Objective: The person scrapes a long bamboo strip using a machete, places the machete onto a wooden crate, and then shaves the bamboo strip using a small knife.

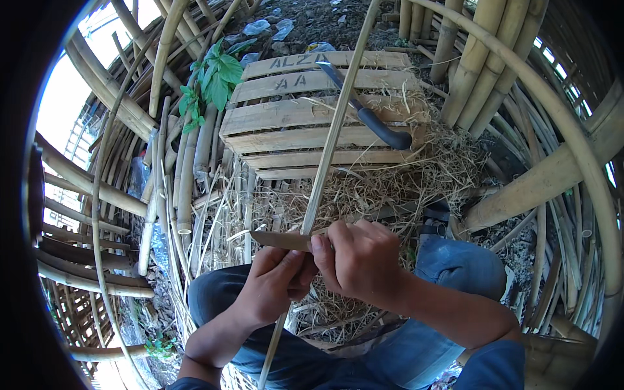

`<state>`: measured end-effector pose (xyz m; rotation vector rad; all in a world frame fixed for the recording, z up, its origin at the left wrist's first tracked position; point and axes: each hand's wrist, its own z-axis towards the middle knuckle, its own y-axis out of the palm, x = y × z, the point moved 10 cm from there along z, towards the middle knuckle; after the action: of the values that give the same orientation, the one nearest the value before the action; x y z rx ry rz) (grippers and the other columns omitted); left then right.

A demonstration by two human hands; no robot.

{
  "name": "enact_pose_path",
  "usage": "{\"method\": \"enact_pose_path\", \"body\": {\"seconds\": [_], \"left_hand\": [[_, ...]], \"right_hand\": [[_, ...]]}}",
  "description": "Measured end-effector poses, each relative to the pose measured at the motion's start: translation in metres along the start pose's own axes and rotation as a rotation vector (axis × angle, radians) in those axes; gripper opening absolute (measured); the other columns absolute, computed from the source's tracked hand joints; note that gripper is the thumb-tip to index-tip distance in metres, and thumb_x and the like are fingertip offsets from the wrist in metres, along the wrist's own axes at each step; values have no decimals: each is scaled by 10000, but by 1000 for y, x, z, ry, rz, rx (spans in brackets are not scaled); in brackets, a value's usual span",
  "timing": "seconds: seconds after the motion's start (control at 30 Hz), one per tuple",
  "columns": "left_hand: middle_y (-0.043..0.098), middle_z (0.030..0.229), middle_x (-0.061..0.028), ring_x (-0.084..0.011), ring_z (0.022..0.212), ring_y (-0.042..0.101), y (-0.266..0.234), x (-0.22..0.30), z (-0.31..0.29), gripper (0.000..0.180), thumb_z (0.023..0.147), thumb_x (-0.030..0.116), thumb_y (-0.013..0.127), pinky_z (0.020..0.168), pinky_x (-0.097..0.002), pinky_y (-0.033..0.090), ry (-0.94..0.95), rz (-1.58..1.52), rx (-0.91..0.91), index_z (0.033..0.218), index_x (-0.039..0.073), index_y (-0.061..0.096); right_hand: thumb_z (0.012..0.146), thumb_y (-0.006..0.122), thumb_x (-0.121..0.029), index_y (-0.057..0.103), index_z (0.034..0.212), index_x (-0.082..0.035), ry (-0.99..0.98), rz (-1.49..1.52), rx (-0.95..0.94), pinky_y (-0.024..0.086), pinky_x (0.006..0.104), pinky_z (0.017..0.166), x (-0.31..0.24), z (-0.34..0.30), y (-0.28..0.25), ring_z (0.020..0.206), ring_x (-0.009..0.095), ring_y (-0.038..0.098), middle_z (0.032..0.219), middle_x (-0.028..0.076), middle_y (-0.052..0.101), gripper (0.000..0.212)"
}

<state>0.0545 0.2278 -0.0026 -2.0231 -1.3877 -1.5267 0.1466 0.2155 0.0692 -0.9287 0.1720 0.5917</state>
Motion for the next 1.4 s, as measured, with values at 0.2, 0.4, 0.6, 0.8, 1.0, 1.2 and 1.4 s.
{"method": "enact_pose_path", "body": {"seconds": [0.2,0.4,0.6,0.8,1.0,1.2,1.4], "left_hand": [[431,660,35,-27,512,351,-4,-10,-1,217,995,180,366,444,-188,300,-54,-164,-11,933,32,511],[372,632,53,-29,508,298,-6,0,-6,209,998,173,361,443,-197,266,38,-78,46,957,24,502],[355,625,52,-23,511,292,-3,-3,-12,213,1001,185,351,443,-190,252,7,-106,-1,980,32,497],[355,628,50,-23,503,293,-4,-6,-17,217,1003,189,345,438,-192,255,-11,-54,10,986,35,496],[365,639,45,-22,510,294,3,-17,-26,229,1003,200,342,443,-190,253,-98,-48,-33,992,32,497],[373,642,45,-24,519,300,-2,-22,-28,227,1000,196,352,460,-190,257,-106,-30,-67,1014,27,504],[321,610,56,-27,489,255,-5,-14,-23,236,1003,183,331,433,-191,220,24,116,-20,1050,11,485]], "right_hand": [[910,497,-389,433,635,-73,-141,-128,-20,378,334,396,-6,-1,9,411,208,451,493,44,408,423],[922,454,-434,421,637,-66,-143,-153,-49,374,344,403,-4,0,13,430,239,467,511,63,414,467],[916,474,-444,431,646,-84,-141,-249,9,409,312,371,14,4,10,396,178,491,470,24,407,452],[937,445,-417,414,638,-94,-110,-308,71,393,301,336,34,12,-1,349,171,474,426,16,395,441],[948,437,-388,450,657,-97,75,-404,135,369,306,309,72,23,-25,324,176,486,408,24,434,411],[939,478,-287,493,708,-51,260,-378,86,390,363,387,91,24,-34,416,284,532,493,96,500,330],[909,525,-372,477,666,-75,-63,-136,6,381,316,356,9,-1,-1,377,172,501,482,37,484,386]]}}
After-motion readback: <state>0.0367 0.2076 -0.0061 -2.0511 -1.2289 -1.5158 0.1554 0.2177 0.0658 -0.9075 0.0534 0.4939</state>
